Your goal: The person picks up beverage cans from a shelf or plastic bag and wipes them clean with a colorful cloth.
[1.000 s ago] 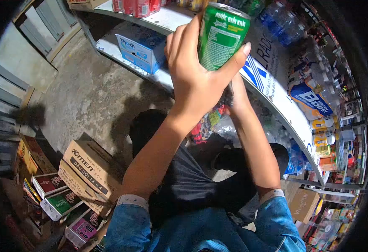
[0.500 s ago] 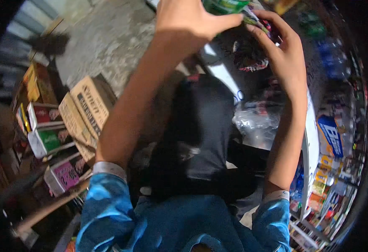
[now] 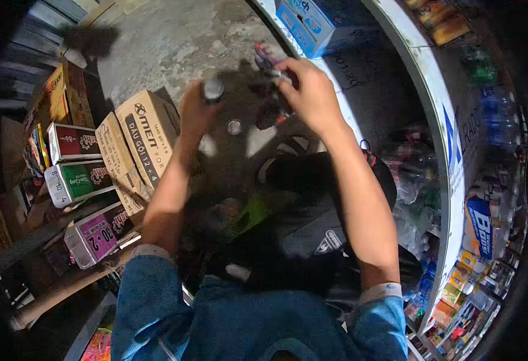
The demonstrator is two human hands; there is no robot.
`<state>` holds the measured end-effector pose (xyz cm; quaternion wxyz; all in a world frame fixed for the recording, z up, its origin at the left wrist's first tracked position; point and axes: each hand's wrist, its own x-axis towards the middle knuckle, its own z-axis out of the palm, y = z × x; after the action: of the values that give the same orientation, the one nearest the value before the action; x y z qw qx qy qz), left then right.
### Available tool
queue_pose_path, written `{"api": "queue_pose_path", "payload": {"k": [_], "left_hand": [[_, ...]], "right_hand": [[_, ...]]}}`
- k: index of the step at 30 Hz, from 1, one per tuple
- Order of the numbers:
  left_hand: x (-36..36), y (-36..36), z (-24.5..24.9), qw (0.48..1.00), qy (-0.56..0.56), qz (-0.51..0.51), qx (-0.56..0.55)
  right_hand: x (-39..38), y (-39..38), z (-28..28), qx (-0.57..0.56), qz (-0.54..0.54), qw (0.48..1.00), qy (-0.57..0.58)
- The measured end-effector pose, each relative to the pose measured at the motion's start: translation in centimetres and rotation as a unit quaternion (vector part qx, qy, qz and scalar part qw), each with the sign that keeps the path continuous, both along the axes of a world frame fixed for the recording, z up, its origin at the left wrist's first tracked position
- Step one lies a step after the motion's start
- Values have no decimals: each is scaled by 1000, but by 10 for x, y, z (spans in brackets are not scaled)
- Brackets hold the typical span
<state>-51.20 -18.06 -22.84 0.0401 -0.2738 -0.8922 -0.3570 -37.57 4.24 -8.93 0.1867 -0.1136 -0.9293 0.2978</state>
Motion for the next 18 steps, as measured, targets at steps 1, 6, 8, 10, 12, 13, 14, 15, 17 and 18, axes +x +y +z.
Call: {"api": "queue_pose_path", "payload": {"k": [1,6,8,10,12,13,14,15,17,18], "left_hand": [[6,-10,-4,1000,-2,1,-5],[14,-32,-54,985,-157,71,-11],[11,-31,-61,980,-167,73,-83],[8,-26,-72,973,-163,71,-148],[12,-24,-89,973,-160,62,-154],[16,-24,-97,972,-161,57,-160],[24,-23,-107,976,-119,53,-173],[30,-22,-113,977,-117,49,-172],[42,-21,-124,952,-202,113,-201],[44,-22,-131,952,-201,110,-201]], "right_hand": [[2,-1,-3,4,14,1000,-26],[6,-5,-9,45,54,995,-68],[5,-9,-13,43,52,994,-92],[0,-7,-14,47,41,992,-108],[-1,-9,-20,44,39,987,-149],[-2,-11,-25,44,36,987,-148],[-2,-12,-30,37,40,984,-171],[-2,-12,-37,31,42,979,-195],[1,-10,-53,34,55,981,-183],[1,-10,-56,36,70,979,-190]]}}
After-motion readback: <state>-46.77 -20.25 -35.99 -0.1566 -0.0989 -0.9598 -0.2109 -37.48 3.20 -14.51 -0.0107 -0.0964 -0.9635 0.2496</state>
